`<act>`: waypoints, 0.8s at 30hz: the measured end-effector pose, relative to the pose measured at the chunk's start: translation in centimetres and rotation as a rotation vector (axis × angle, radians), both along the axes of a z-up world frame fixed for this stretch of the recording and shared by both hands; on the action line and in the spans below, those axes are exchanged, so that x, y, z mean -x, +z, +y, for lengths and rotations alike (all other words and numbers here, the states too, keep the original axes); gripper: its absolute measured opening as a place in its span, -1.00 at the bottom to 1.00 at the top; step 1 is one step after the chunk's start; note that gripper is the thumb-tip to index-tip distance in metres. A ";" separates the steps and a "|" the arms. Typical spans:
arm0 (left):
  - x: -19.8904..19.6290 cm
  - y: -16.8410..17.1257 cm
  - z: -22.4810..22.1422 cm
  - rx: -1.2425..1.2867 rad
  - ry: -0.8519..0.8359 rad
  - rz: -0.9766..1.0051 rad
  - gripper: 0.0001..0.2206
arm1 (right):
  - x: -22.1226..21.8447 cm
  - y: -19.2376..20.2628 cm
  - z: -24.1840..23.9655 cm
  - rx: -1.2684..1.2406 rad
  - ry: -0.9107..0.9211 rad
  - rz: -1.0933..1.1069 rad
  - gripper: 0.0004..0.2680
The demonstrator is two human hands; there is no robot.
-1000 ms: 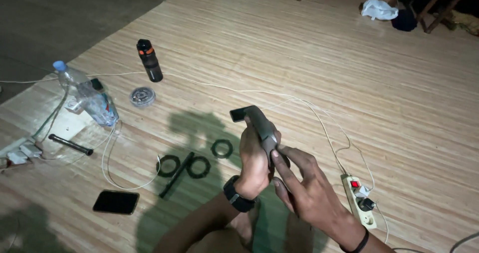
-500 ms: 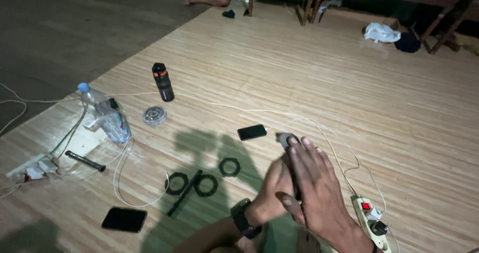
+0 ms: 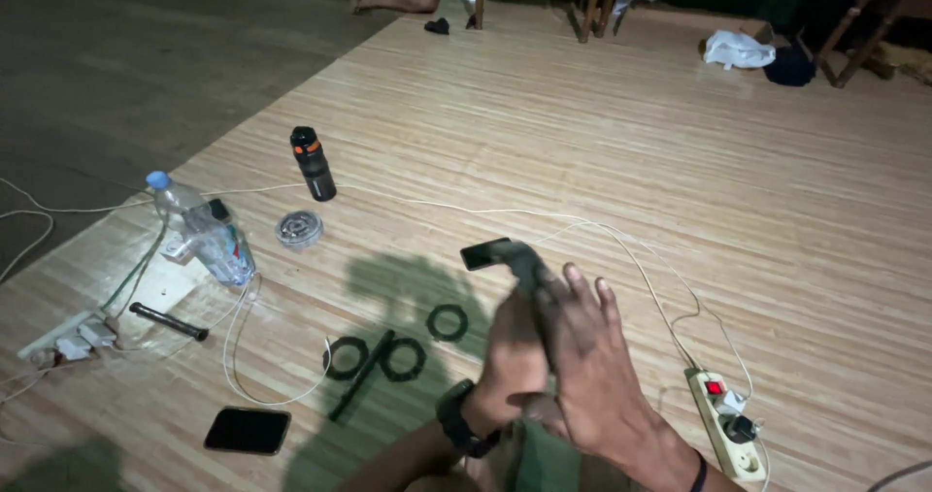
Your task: Sanding the friction surface of a motorcycle brake shoe using sandpaper to prepare it for installation.
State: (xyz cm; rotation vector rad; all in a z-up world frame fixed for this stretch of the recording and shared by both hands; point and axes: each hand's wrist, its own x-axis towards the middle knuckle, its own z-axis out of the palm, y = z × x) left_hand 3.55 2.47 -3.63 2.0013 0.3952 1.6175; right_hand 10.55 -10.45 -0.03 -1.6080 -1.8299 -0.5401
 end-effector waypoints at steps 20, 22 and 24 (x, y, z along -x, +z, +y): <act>1.7 -2.4 -1.1 0.080 -0.273 -0.105 -0.82 | 1.4 2.3 -0.5 0.026 0.012 -0.058 -0.40; 2.3 -2.2 -0.3 -0.199 -0.133 -0.077 -0.74 | 1.3 1.0 -1.1 0.053 -0.015 -0.103 -0.39; 2.2 -2.1 0.5 -0.482 0.011 -0.046 -0.59 | 1.3 0.6 -1.0 0.076 -0.038 -0.151 -0.35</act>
